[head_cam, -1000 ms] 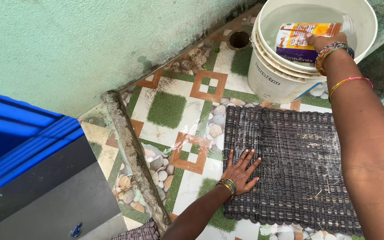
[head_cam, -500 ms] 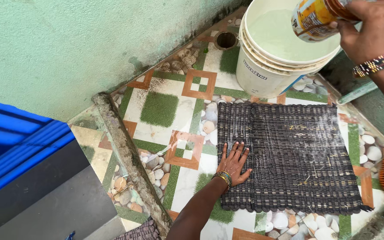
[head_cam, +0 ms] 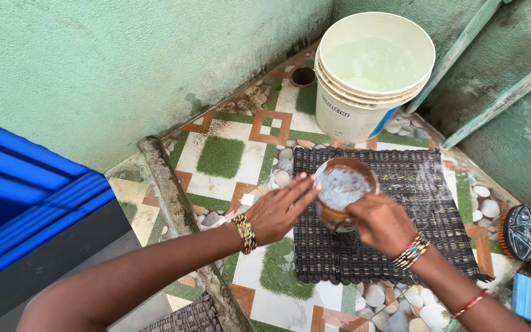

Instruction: The person cleans a textured dark mat by applying a white substance from a container and scrubbing it by hand across the surface.

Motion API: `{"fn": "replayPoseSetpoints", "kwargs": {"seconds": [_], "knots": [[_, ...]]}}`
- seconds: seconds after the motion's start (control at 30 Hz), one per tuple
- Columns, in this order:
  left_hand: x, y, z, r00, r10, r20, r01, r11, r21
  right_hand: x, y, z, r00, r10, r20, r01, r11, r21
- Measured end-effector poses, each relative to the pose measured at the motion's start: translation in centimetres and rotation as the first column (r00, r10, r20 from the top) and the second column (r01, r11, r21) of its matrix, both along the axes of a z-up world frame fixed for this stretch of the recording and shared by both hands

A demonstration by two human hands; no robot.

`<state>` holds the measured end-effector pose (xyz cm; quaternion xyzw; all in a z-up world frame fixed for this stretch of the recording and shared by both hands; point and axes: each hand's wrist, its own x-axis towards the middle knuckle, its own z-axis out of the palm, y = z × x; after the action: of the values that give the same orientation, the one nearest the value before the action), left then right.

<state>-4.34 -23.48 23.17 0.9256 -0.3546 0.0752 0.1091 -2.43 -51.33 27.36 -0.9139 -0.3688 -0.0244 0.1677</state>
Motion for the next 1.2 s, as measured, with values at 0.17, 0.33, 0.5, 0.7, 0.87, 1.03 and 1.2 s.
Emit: {"fn": "replayPoseSetpoints", "kwargs": {"seconds": [0.17, 0.33, 0.5, 0.7, 0.87, 1.03, 1.2], "knots": [[-5.4, 2.0, -4.1, 0.992, -0.123, -0.030, 0.125, 0.985, 0.120, -4.1, 4.7, -8.6, 0.966, 0.250, 0.073, -0.257, 0.959, 0.118], [-7.1, 5.6, -7.7, 0.981, -0.071, -0.180, 0.086, 0.993, 0.077, -6.9, 7.6, -15.6, 0.996, 0.087, 0.008, -0.084, 0.932, 0.353], [-8.1, 7.4, -8.0, 0.926, 0.079, -0.370, 0.032, 0.958, 0.284, -6.7, 3.6, -22.9, 0.794, -0.603, -0.076, 0.605, 0.772, 0.196], [-9.7, 9.1, -8.1, 0.926, 0.060, -0.374, 0.063, 0.949, 0.309, -8.2, 2.8, -27.8, 0.702, -0.706, -0.091, 0.708, 0.706, -0.012], [-11.3, 9.9, -8.4, 0.922, 0.018, -0.388, 0.122, 0.934, 0.335, -6.3, 4.8, -27.8, 0.564, -0.618, -0.548, 0.799, 0.575, 0.174], [-12.5, 10.5, -8.5, 0.915, -0.115, -0.386, 0.225, 0.940, 0.255, -4.9, 13.7, -27.9, 0.735, -0.344, -0.584, 0.670, 0.502, 0.547], [-13.3, 10.8, -7.9, 0.901, -0.236, -0.363, 0.329, 0.919, 0.218, -3.6, 15.3, -26.9, 0.889, -0.053, -0.455, 0.236, 0.904, 0.357]]}}
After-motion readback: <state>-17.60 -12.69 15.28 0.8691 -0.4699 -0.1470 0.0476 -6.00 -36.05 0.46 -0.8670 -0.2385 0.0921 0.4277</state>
